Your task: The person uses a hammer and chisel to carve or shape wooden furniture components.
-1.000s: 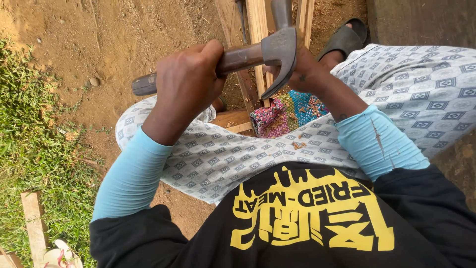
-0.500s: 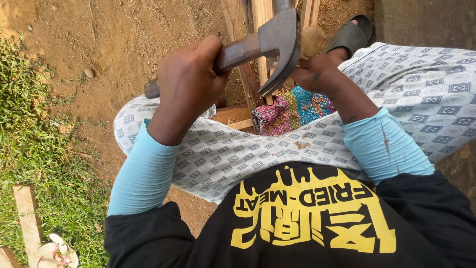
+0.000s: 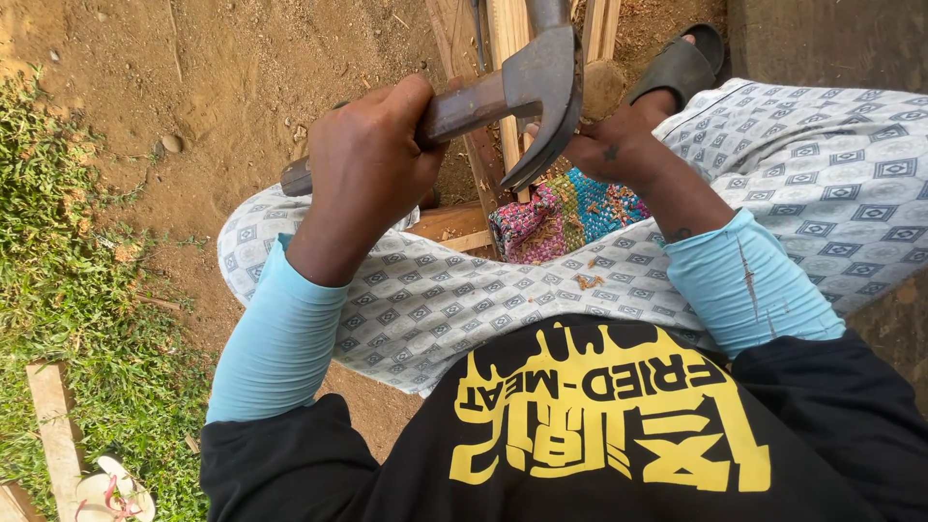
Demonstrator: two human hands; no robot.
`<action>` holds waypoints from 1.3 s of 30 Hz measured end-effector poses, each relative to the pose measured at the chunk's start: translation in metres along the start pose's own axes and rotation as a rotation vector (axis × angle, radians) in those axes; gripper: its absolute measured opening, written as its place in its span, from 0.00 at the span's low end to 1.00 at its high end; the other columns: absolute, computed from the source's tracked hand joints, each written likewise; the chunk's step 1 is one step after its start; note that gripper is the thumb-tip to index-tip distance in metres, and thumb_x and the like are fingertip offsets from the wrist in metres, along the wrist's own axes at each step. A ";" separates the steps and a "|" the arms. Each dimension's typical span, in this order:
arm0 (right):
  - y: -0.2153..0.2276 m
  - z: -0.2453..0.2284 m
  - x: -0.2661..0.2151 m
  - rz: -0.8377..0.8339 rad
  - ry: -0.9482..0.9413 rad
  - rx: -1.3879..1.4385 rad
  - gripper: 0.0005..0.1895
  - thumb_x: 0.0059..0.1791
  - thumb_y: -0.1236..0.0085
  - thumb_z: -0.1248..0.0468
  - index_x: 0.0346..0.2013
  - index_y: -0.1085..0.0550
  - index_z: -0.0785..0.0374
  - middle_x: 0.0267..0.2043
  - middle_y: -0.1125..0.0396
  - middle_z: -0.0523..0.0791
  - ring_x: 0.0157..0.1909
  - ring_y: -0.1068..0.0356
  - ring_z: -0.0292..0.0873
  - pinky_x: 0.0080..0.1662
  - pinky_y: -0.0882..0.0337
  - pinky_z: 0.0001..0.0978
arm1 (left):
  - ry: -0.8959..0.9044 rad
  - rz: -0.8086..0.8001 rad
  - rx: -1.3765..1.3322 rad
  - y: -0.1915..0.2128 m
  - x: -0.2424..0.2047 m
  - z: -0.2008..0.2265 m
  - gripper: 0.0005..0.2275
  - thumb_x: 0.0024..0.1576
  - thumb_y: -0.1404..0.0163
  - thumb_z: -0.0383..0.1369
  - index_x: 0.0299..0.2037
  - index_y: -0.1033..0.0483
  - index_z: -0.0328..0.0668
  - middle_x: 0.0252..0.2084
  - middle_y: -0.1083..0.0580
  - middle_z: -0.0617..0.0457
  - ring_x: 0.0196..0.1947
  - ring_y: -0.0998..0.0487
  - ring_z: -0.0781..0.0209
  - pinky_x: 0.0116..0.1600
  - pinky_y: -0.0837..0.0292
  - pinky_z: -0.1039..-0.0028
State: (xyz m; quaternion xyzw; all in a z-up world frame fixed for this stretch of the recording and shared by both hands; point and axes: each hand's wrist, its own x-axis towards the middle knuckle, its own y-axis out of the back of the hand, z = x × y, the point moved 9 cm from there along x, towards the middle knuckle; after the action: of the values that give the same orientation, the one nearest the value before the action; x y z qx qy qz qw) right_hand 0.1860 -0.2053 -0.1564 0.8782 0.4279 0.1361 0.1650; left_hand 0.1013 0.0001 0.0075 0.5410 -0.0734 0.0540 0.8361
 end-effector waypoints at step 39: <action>-0.034 0.026 -0.027 -0.127 0.443 -0.973 0.21 0.56 0.46 0.60 0.64 0.28 0.60 0.65 0.32 0.46 0.66 0.32 0.47 0.66 0.33 0.39 | 0.003 -0.044 -0.003 -0.006 -0.002 -0.001 0.10 0.53 0.35 0.32 0.33 0.27 0.45 0.27 0.24 0.53 0.23 0.22 0.53 0.26 0.33 0.62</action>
State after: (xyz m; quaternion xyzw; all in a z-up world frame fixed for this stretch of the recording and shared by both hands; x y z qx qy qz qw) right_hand 0.1560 -0.2121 -0.1965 0.6228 0.3922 0.4903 0.4667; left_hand 0.1007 -0.0015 0.0017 0.5412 -0.0604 0.0364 0.8379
